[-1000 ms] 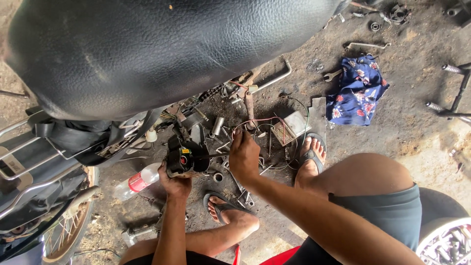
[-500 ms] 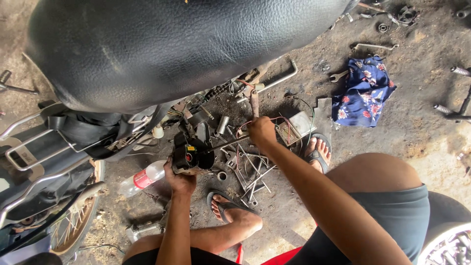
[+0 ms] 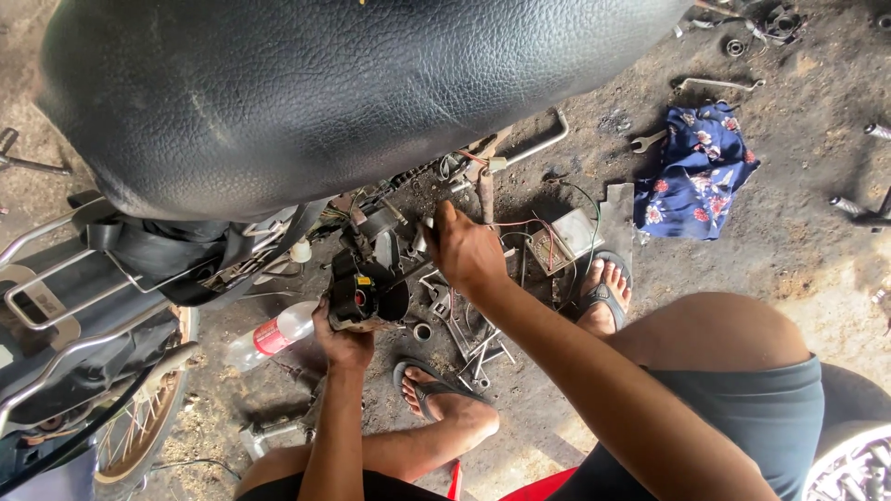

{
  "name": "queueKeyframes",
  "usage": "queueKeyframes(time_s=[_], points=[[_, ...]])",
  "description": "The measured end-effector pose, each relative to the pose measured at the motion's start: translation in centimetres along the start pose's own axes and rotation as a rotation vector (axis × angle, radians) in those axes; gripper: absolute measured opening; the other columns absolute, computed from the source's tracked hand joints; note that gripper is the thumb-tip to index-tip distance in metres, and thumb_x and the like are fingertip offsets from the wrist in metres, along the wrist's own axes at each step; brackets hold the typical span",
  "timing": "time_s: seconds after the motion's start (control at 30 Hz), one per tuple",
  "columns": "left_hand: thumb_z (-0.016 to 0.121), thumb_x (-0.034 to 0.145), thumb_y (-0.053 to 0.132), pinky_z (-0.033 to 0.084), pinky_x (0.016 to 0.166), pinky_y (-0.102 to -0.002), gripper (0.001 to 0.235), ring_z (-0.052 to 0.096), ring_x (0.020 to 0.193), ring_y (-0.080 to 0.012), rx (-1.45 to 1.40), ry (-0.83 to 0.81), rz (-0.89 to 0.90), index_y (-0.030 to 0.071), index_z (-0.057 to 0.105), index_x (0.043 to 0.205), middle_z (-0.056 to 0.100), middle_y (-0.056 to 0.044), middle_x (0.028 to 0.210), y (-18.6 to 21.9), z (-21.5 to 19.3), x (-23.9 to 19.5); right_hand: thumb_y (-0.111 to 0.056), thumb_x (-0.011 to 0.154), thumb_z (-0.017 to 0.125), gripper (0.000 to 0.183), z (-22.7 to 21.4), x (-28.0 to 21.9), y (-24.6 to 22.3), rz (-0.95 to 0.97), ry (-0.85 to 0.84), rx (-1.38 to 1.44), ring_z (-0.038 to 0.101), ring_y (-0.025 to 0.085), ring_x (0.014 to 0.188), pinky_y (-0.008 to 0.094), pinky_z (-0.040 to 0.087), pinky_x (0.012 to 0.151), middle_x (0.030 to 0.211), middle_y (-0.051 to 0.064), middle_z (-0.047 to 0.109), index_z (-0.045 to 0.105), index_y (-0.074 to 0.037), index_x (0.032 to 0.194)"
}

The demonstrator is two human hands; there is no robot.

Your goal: The person sits on the ground and works on the engine of a motorcycle. They use a wrench to loosen and remove bolts from the engine casing, then remove the casing to access the internal components.

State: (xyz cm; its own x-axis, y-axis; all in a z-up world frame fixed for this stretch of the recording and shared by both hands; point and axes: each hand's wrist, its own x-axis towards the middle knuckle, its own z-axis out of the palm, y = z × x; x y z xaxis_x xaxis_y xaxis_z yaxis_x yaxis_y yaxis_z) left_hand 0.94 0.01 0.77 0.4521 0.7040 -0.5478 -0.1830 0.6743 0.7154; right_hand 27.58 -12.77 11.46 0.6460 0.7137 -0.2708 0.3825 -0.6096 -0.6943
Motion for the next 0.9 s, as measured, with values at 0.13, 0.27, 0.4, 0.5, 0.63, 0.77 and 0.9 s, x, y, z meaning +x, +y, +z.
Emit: queueKeyframes(time_s=[0.13, 0.27, 0.4, 0.5, 0.63, 0.77, 0.9], points=[[0.065, 0.079, 0.061, 0.048, 0.100, -0.047, 0.068, 0.062, 0.117, -0.0261, -0.003, -0.005, 0.010, 0.015, 0.065, 0.130, 0.068, -0.003, 0.121, 0.2, 0.3, -0.3, -0.026, 0.102, 0.055, 0.035, 2.9, -0.1, 3.6, -0.002, 0.085, 0.034, 0.053, 0.014, 0.040, 0.027, 0.046, 0.026, 0.070, 0.017, 0.066, 0.055, 0.005, 0.118], [0.067, 0.081, 0.059, 0.050, 0.099, -0.047, 0.062, 0.063, 0.115, -0.0260, -0.027, -0.020, 0.009, 0.016, 0.065, 0.126, 0.069, -0.002, 0.119, 0.5, 0.8, -0.6, -0.028, 0.103, 0.055, 0.035, 3.4, 1.3, 6.0, 0.323, -0.003, 0.183, 0.055, 0.011, 0.041, 0.024, 0.047, 0.029, 0.072, 0.017, 0.067, 0.060, 0.005, 0.110], [0.064, 0.081, 0.060, 0.050, 0.097, -0.046, 0.062, 0.064, 0.112, -0.0262, -0.015, 0.002, 0.014, 0.017, 0.066, 0.125, 0.070, -0.002, 0.116, 0.4, 0.8, -0.4, -0.037, 0.107, 0.051, 0.042, 4.7, 2.1, 7.6, 0.444, -0.039, 0.281, 0.049, 0.011, 0.039, 0.024, 0.040, 0.029, 0.067, 0.016, 0.067, 0.068, 0.001, 0.097], [0.060, 0.083, 0.060, 0.051, 0.094, -0.049, 0.059, 0.064, 0.111, -0.0261, 0.058, 0.028, 0.030, 0.017, 0.066, 0.122, 0.069, -0.004, 0.113, 0.4, 0.7, 0.2, -0.037, 0.109, 0.046, 0.048, 5.2, 2.7, 7.8, 0.483, -0.008, 0.311, 0.045, 0.011, 0.035, 0.025, 0.036, 0.026, 0.062, 0.016, 0.066, 0.069, 0.000, 0.091], [0.057, 0.083, 0.059, 0.053, 0.095, -0.045, 0.060, 0.066, 0.109, -0.0261, 0.036, 0.120, 0.022, 0.015, 0.067, 0.122, 0.071, -0.005, 0.111, 0.1, 0.8, 0.4, -0.036, 0.109, 0.047, 0.046, 3.7, 2.7, 5.8, 0.411, 0.021, 0.262, 0.047, 0.010, 0.034, 0.025, 0.038, 0.025, 0.062, 0.016, 0.066, 0.070, 0.000, 0.091], [0.058, 0.082, 0.055, 0.054, 0.095, -0.045, 0.060, 0.068, 0.108, -0.0270, -0.015, 0.144, 0.072, 0.012, 0.067, 0.123, 0.073, -0.006, 0.112, 0.1, 1.7, 0.2, -0.031, 0.108, 0.049, 0.040, 4.5, 2.8, 6.7, 0.246, 0.125, 0.236, 0.050, 0.010, 0.034, 0.024, 0.043, 0.025, 0.062, 0.015, 0.067, 0.070, -0.001, 0.094], [0.058, 0.082, 0.054, 0.053, 0.096, -0.044, 0.061, 0.067, 0.109, -0.0273, -0.035, 0.144, 0.030, 0.011, 0.067, 0.125, 0.072, -0.005, 0.114, 0.0, 1.9, 0.1, -0.026, 0.108, 0.049, 0.036, 5.3, 2.9, 8.2, 0.155, 0.169, 0.241, 0.052, 0.010, 0.035, 0.024, 0.045, 0.025, 0.062, 0.014, 0.067, 0.070, 0.000, 0.095]])
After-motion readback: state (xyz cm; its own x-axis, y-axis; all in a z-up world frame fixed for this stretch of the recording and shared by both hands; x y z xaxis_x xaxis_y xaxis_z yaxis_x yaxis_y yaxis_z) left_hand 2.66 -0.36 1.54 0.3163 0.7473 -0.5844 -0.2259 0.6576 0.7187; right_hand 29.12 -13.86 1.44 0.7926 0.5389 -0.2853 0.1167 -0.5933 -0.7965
